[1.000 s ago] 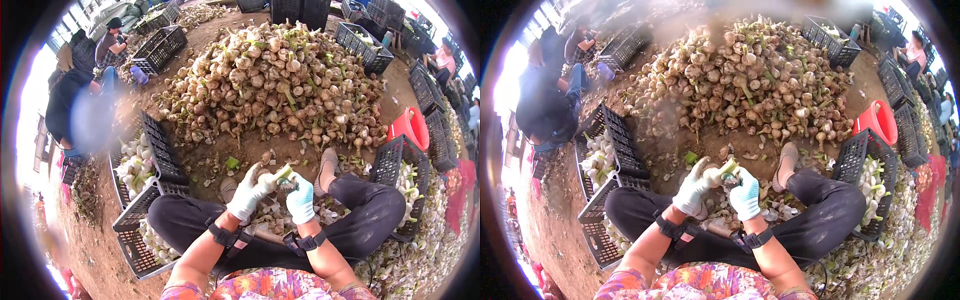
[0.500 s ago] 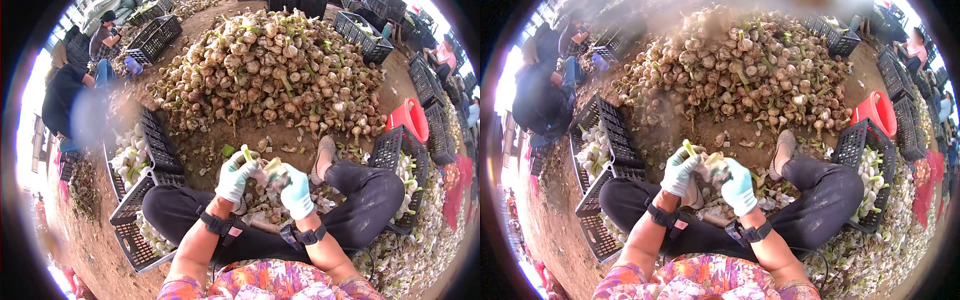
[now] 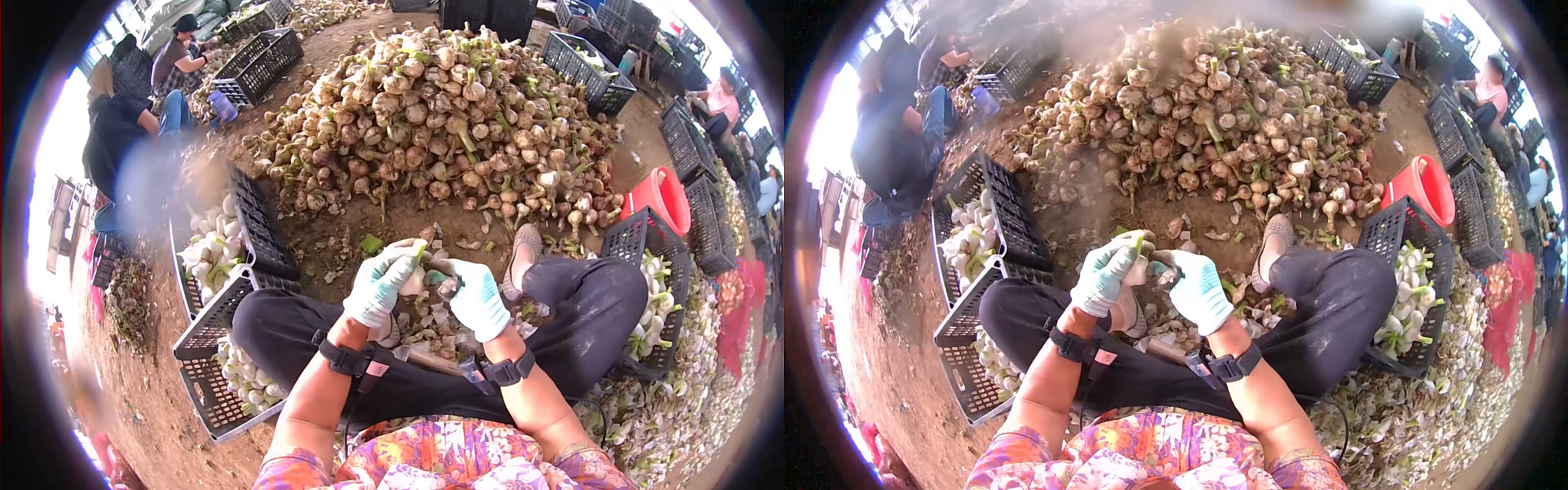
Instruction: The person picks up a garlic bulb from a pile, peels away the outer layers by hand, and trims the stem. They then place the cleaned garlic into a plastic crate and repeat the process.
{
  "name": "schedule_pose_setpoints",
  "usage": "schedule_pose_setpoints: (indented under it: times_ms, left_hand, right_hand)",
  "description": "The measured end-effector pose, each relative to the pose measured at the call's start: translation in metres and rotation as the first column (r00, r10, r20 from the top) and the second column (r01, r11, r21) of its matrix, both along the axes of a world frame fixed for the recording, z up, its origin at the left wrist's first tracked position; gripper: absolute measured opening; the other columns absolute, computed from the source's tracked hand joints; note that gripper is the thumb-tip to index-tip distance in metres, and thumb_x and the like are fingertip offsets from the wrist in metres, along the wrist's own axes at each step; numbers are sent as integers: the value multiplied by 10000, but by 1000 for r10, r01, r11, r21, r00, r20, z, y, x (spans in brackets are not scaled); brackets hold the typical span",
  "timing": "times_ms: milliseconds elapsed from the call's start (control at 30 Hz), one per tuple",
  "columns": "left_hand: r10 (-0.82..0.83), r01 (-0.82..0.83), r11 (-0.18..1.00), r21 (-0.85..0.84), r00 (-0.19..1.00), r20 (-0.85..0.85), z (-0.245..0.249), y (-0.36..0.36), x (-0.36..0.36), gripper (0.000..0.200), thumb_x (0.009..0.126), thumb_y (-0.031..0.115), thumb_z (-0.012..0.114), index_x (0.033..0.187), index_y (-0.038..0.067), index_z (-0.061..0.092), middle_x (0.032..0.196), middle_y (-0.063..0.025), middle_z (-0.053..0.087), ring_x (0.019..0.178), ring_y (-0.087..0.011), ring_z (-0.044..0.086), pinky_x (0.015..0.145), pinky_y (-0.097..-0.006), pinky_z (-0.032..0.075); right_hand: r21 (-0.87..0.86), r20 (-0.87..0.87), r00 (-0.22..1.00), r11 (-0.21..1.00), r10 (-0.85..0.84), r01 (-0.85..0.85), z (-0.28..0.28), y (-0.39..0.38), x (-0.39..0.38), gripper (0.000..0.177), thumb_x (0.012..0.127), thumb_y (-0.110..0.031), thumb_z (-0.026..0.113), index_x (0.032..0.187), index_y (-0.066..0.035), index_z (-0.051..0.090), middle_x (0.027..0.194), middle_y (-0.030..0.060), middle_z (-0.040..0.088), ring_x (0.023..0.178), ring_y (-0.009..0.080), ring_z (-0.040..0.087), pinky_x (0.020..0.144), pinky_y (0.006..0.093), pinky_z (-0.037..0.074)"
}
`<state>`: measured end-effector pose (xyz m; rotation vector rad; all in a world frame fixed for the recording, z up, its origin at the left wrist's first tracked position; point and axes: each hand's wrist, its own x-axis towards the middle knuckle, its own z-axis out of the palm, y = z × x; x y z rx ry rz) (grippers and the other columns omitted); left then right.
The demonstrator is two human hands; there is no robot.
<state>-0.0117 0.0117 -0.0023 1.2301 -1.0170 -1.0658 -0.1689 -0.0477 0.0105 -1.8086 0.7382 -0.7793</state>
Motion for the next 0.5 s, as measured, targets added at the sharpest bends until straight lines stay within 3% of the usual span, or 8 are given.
schedule_pose_setpoints:
  times_ms: [133, 200, 233, 300, 333, 400, 433, 500]
  left_hand:
    - [34, -34, 999, 5, 999, -39, 7, 2, -1, 300, 872, 188, 527, 1102, -2, 548, 1003, -64, 591, 859, -115, 553, 762, -234, 443]
    - [56, -56, 998, -4, 997, -59, 10, 4, -3, 313, 868, 189, 533, 1121, 4, 529, 968, -61, 595, 820, -103, 554, 722, -224, 450]
    - [64, -63, 998, -29, 998, 17, 6, 5, -1, 316, 864, 185, 539, 1124, 7, 521, 960, -59, 594, 812, -97, 548, 706, -222, 450]
    - [84, -74, 993, 93, 990, -110, 23, 9, -8, 318, 848, 167, 565, 1119, 15, 503, 924, -54, 594, 774, -93, 541, 660, -223, 451]
    - [89, -89, 996, -2, 995, -49, 31, 11, -14, 319, 834, 171, 586, 1099, 17, 497, 961, -70, 557, 753, -98, 550, 652, -216, 458]
    - [188, -118, 965, -235, 934, 303, 26, 14, -15, 279, 820, 149, 602, 1049, 10, 524, 930, -65, 569, 744, -100, 558, 648, -215, 465]
    - [204, -130, 960, -247, 931, 303, 26, 18, -14, 279, 820, 149, 602, 1049, 10, 524, 930, -65, 569, 744, -100, 558, 648, -215, 465]
    - [134, -148, 989, -17, 931, -339, 32, 28, -13, 217, 812, 113, 591, 986, -10, 549, 990, -122, 586, 846, -180, 576, 705, -290, 496]
  right_hand:
    - [-5, 29, 999, 1000, -31, 31, 1, 8, 2, 209, 818, -81, 522, 988, 12, 602, 761, 103, 634, 649, 118, 556, 606, 241, 453]
    - [199, 158, 977, 974, -144, 111, 6, 14, 5, 200, 816, -67, 526, 977, 22, 604, 760, 66, 639, 658, 93, 550, 599, 241, 452]
    - [439, 309, 942, 898, -132, -18, -4, 14, 3, 201, 803, -42, 540, 982, 28, 600, 759, 41, 635, 663, 80, 543, 599, 238, 451]
    - [157, 107, 985, 981, -134, 116, 1, 21, 6, 190, 781, 2, 534, 959, 40, 590, 771, 65, 632, 677, 91, 557, 603, 229, 454]
    - [-4, 13, 988, 988, -153, 153, 7, 26, 8, 178, 773, 15, 530, 939, 40, 590, 776, 74, 631, 684, 96, 562, 606, 227, 456]
    - [65, 86, 983, 986, -161, 155, -2, 27, 12, 138, 763, 30, 530, 886, 31, 593, 736, 85, 625, 653, 104, 562, 596, 232, 455]
    - [189, 126, 977, 971, -173, 148, 0, 26, 13, 125, 757, 36, 538, 868, 26, 593, 715, 86, 618, 639, 104, 557, 592, 233, 453]
    - [335, 76, 973, 925, -217, 180, -8, 23, 15, 87, 740, 44, 553, 818, 21, 583, 674, 79, 604, 616, 95, 541, 585, 226, 447]
